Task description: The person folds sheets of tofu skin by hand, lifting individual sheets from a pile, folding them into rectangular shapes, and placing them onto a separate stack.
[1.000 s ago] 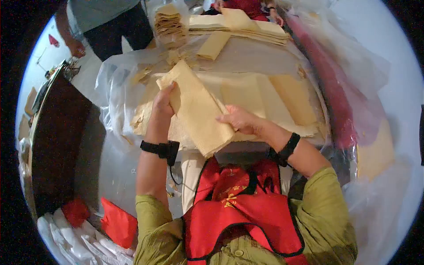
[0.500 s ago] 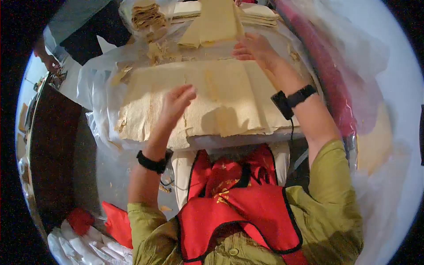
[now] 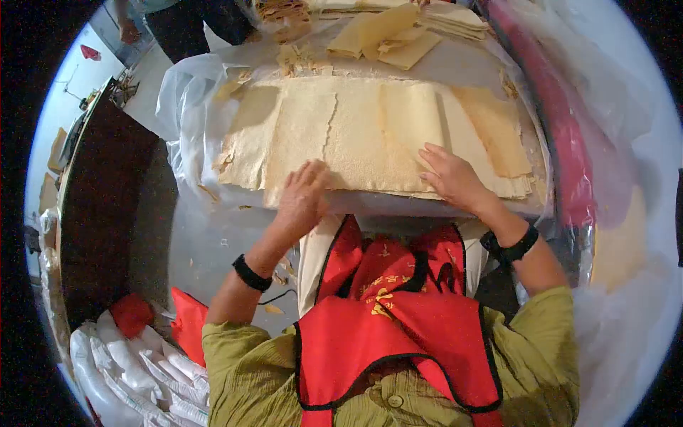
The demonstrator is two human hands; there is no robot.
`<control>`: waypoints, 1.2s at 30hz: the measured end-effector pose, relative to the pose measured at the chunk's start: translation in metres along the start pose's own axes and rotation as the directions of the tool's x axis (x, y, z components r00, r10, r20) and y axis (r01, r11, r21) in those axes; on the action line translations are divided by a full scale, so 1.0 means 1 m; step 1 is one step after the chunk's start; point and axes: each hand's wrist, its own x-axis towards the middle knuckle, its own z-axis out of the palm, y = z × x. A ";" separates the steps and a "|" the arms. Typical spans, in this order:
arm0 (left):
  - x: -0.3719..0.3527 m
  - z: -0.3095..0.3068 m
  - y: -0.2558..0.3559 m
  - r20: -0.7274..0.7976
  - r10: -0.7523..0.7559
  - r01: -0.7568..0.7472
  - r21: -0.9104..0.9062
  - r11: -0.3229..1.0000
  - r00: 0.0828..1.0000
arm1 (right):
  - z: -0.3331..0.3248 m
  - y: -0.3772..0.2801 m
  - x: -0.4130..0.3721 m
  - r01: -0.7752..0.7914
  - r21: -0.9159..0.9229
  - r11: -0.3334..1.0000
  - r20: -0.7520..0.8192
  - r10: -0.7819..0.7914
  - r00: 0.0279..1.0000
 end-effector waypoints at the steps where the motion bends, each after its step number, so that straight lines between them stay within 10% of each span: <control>1: -0.001 -0.001 -0.011 -0.021 0.021 -0.022 -0.049 0.999 1.000 | -0.003 -0.003 0.001 -0.045 0.062 0.997 -0.006 0.045 0.999; 4: -0.005 -0.007 -0.028 -0.214 0.058 -0.084 -0.115 0.990 0.975 | -0.005 -0.020 0.001 -0.069 -0.138 0.988 -0.092 0.056 0.994; 9: 0.004 -0.014 -0.039 -0.343 -0.447 0.300 -0.404 0.864 0.826 | 0.019 -0.031 0.007 -0.034 -0.305 0.952 -0.172 -0.020 0.985; 13: 0.024 -0.007 -0.015 -0.435 -0.399 0.178 -0.466 0.867 0.807 | 0.028 -0.019 0.022 -0.136 -0.297 0.945 0.008 0.145 0.989; 16: 0.043 0.010 -0.004 -0.454 -0.391 0.134 -0.500 0.856 0.801 | 0.023 -0.024 0.014 -0.114 -0.148 0.982 -0.169 0.088 0.982; 28: 0.059 0.039 0.041 -0.391 -0.186 -0.020 -0.466 0.885 0.901 | 0.029 -0.014 0.012 0.051 -0.211 0.976 0.035 -0.045 0.998; 31: 0.056 0.039 0.040 -0.421 -0.151 -0.072 -0.468 0.881 0.895 | 0.029 -0.003 0.011 0.137 -0.125 0.983 -0.302 -0.169 0.938; 34: 0.054 0.034 0.039 -0.397 -0.137 -0.087 -0.498 0.863 0.908 | 0.000 0.000 0.010 -0.271 0.577 0.770 -0.221 0.467 0.856; 36: 0.053 0.033 0.038 -0.325 -0.182 -0.034 -0.561 0.827 0.928 | -0.031 -0.015 0.022 -0.204 0.737 0.644 -0.308 0.590 0.746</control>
